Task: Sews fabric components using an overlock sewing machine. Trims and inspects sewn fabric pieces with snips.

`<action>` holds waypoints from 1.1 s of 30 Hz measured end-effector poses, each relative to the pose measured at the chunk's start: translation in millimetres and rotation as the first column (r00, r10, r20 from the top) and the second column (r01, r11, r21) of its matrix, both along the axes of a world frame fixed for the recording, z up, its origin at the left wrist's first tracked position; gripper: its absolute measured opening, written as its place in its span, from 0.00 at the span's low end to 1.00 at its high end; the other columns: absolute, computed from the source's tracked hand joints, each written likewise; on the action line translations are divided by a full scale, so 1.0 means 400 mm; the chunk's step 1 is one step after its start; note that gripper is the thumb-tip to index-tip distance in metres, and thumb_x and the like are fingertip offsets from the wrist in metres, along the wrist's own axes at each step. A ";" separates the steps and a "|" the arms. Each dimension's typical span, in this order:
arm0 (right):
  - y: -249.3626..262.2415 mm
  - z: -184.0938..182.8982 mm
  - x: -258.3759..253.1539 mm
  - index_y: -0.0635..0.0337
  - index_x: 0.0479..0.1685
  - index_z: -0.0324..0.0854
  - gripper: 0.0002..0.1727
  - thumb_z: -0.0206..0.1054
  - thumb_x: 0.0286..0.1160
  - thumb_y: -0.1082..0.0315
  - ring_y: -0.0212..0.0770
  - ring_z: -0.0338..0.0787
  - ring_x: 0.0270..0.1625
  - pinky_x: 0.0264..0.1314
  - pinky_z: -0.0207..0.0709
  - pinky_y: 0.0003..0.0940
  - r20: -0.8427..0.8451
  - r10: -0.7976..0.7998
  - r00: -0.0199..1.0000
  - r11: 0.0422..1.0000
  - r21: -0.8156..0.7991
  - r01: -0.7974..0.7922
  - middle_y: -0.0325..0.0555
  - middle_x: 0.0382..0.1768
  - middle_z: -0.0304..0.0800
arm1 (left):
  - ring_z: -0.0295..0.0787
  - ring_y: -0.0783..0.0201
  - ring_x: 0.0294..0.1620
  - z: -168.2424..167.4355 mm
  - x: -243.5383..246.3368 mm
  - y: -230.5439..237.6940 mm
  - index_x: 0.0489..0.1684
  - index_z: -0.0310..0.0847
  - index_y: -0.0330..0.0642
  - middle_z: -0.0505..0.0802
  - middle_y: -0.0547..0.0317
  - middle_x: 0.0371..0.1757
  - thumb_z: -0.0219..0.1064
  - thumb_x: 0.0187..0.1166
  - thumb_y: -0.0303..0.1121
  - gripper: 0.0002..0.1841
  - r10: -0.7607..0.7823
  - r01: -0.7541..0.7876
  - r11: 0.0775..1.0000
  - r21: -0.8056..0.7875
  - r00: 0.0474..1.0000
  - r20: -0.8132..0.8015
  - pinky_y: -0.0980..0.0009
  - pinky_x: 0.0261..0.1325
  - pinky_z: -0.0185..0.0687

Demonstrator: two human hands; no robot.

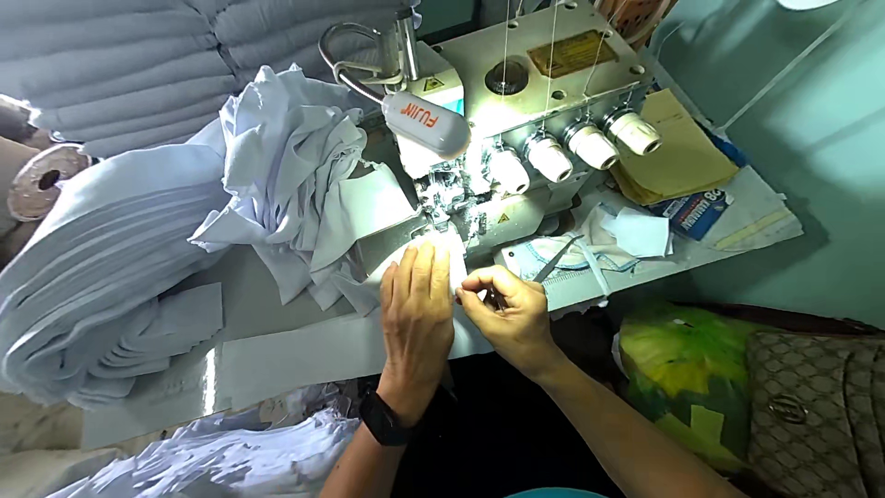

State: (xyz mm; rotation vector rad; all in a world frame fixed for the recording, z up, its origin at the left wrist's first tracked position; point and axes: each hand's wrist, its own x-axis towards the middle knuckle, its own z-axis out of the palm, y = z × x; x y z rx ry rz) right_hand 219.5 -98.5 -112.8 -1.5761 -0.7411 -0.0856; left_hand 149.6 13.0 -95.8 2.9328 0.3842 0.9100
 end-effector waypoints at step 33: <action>-0.121 -0.046 -0.033 0.66 0.28 0.81 0.13 0.79 0.66 0.67 0.51 0.86 0.30 0.25 0.77 0.46 0.115 0.088 0.990 0.683 -0.730 0.024 0.54 0.38 0.81 | 0.83 0.57 0.74 -0.092 -0.281 0.156 0.52 0.83 0.27 0.88 0.40 0.67 0.63 0.83 0.29 0.11 0.096 -0.027 0.881 -0.472 0.988 0.122 0.60 0.76 0.76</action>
